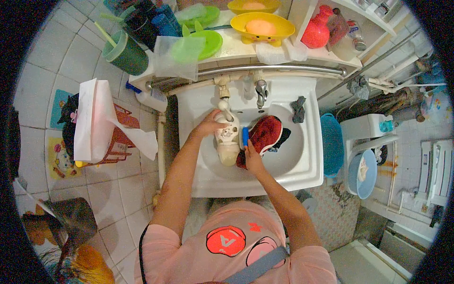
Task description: The person cleans a pair of shoes by hand using a brush and water. They rinse a basin in the sink, place red and white sneakers into it, and scrub the surfaces of the shoes with a blue brush while running water over them.
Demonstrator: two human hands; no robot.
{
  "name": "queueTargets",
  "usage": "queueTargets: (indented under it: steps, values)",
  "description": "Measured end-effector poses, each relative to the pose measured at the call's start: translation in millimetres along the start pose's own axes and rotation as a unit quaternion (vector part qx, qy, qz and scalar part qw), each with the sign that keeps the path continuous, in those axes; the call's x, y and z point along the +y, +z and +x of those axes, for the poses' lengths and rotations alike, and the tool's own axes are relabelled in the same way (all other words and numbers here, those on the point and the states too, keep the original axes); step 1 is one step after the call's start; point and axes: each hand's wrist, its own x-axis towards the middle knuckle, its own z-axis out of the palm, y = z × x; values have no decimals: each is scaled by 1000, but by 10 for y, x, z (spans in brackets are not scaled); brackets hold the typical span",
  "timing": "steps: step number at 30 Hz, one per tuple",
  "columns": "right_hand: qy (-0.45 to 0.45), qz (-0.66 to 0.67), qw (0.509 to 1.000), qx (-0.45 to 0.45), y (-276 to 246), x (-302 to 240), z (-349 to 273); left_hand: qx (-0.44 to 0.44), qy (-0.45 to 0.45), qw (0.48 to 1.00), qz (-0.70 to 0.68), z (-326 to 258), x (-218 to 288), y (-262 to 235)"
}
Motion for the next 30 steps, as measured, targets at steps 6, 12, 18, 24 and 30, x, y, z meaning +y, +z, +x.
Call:
queueTargets:
  steps: [6, 12, 18, 24, 30]
  values:
    - [30, 64, 997, 26, -115, -509, 163, -23, -9, 995, -96, -159, 134, 24]
    - [83, -70, 994, -27, -176, 97, -41, 15, -14, 989, -147, -326, -40, -96]
    - [59, 182, 981, -23, 48, -306, 162, 2, 37, 984, -175, -373, -53, -167]
    - [187, 116, 972, -83, -55, -27, 225, 0, -29, 1000, -2, -342, 224, -89]
    - [124, 145, 979, -68, -10, -363, 226, 9, 25, 985, 168, -185, 99, -221]
